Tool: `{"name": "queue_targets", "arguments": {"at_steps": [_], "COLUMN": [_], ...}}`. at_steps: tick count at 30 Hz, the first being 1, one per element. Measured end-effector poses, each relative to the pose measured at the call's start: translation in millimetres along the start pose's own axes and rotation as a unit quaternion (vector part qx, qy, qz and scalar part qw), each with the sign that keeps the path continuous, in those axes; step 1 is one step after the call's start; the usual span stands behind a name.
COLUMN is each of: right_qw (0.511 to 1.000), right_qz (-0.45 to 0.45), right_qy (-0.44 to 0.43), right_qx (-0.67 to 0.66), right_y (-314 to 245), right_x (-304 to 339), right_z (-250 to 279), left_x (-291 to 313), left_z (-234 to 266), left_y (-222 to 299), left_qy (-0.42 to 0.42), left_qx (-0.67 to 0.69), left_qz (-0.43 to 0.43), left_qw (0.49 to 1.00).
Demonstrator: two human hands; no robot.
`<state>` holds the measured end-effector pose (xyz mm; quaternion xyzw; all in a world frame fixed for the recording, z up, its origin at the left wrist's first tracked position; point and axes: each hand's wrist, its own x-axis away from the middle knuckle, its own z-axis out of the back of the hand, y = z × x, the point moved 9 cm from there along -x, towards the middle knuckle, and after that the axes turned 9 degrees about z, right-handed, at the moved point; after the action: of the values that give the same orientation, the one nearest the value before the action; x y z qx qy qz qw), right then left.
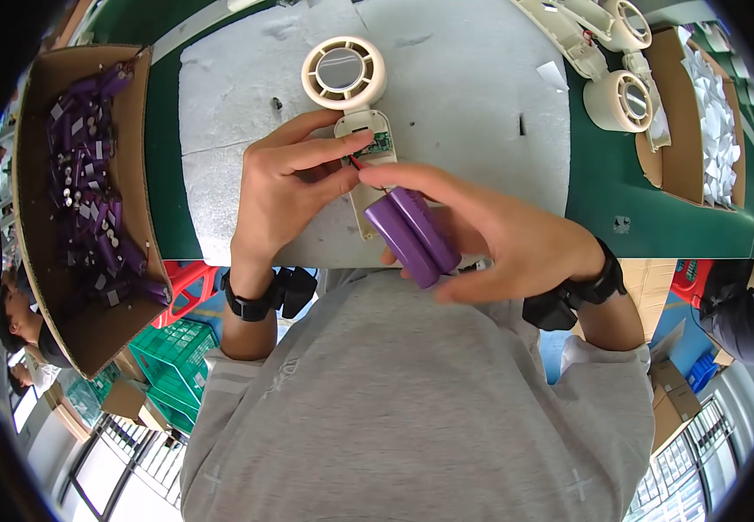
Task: The person picks up a battery pack from a box, connects its wire to a circuit board inside a fan housing, and presses the battery pack into the handle. This assembly process is repeated multiple times with new components.
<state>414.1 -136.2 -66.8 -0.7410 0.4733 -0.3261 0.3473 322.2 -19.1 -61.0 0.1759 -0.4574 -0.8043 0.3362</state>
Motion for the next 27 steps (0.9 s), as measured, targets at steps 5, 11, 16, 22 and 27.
{"name": "queue_targets", "arguments": {"at_steps": [5,11,16,22,27], "right_qw": [0.99,0.878,0.854,0.782,0.778], "right_qz": [-0.019,0.115,0.15,0.184,0.209], "right_qy": [0.048,0.014,0.075,0.118,0.182], "right_qx": [0.132,0.464,0.493,0.584,0.563], "right_y": [0,-27,-17,-14,-12], "right_x": [0,-8,-17,-19,-10], "right_z": [9,-3,-5,-17,-20], "left_x": [3,8,6,5,5], "left_z": [2,7,7,7,8], "left_y": [10,12,11,15,15], "left_qy": [0.019,0.031,-0.016,-0.027,-0.029], "left_qx": [-0.033,-0.043,-0.054,-0.067,-0.059], "left_qz": [-0.058,-0.075,-0.081,-0.146,-0.147], "left_qw": [0.998,0.996,0.995,0.987,0.987]}}
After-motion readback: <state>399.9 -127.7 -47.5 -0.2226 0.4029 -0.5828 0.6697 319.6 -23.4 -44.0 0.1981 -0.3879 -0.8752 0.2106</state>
